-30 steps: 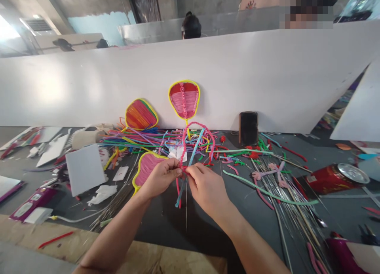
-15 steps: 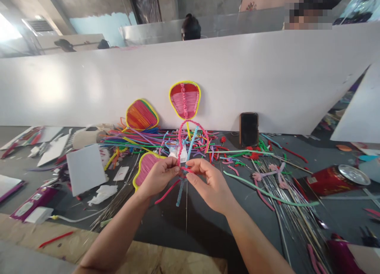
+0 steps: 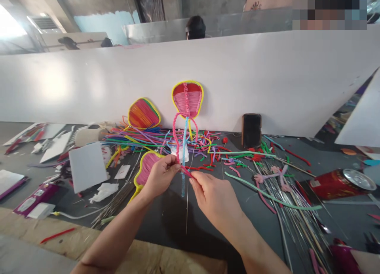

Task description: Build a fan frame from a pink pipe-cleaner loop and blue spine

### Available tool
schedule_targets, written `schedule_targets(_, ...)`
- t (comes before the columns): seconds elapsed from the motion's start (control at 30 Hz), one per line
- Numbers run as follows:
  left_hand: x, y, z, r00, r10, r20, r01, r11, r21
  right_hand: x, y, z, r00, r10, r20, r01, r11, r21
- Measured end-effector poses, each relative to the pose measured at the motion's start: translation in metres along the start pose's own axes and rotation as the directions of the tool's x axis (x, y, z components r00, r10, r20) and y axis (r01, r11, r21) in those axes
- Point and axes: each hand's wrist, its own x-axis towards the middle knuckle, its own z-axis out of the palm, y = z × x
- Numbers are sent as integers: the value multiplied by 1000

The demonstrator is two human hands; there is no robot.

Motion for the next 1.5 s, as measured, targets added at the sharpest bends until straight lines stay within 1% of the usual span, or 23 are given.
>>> schedule_targets(0.07,-1,0,1,1000,10,-5,-10,999,40,-2,-3,-3,999,9,51,-9,1000,-7)
schedule_targets(0.13,-2,0,2,1000,23,-7,-23,998,51,-3,-4,-8,986,50,158,-62,996,70)
schedule_targets(0.17,-2,0,2,999,29,-19,-28,999,46,-3,-5,-11,970,70,234,-104,986,133)
schedule_targets(0.23,0,-3,0,997,32,-64,-30,999,22,-2,-3,-17,921,92,377,-203,942,266)
schedule_targets(0.27,1,-4,-2,995,28,-91,-29,1000,-3,-1,-2,-19,903,91,420,-242,915,322)
schedule_targets(0.3,3,-7,-3,993,24,-117,-28,999,-36,-1,-1,-21,896,88,436,-265,893,364)
schedule_targets(0.33,5,-9,-5,990,19,-138,-30,997,-76,0,0,-21,903,88,421,-267,882,388)
schedule_targets(0.37,8,-12,-7,987,14,-157,-33,992,-120,1,0,-21,919,94,383,-253,885,391)
schedule_targets(0.43,11,-17,-9,981,-3,-193,-39,976,-213,1,-2,-19,955,105,276,-201,915,349)
schedule_targets(0.5,14,-21,-10,972,-35,-232,-42,947,-320,0,-8,-16,973,94,210,-153,945,288)
schedule_targets(0.57,16,-23,-9,960,-82,-267,-47,895,-443,-1,-16,-10,975,55,214,-111,960,258)
schedule_targets(0.7,16,-17,-10,940,-182,-288,-53,757,-652,-4,-29,9,950,-44,310,-45,961,273)
schedule_targets(0.83,11,-1,-14,942,-246,-230,-32,615,-788,-4,-26,35,931,-64,359,-44,957,285)
schedule_targets(0.93,6,7,-17,954,-270,-132,35,538,-842,0,-14,50,930,-55,364,-41,966,253)
schedule_targets(1.03,2,11,-17,960,-277,-24,119,487,-865,5,-1,56,926,-24,376,-68,971,230)
schedule_targets(1.1,0,14,-17,962,-269,49,175,470,-865,10,7,54,931,-4,365,-87,969,233)
schedule_targets(1.17,-2,16,-17,962,-249,107,214,459,-862,15,13,49,944,21,329,-104,966,237)
schedule_targets(1.33,-5,16,-15,957,-209,200,274,432,-859,23,29,38,966,126,226,-175,962,210)
schedule_targets(1.4,-5,14,-14,954,-212,213,288,442,-850,25,34,36,969,167,182,-199,964,177)
schedule_targets(1.5,-3,10,-11,954,-231,189,281,486,-828,26,40,33,974,189,129,-209,964,163)
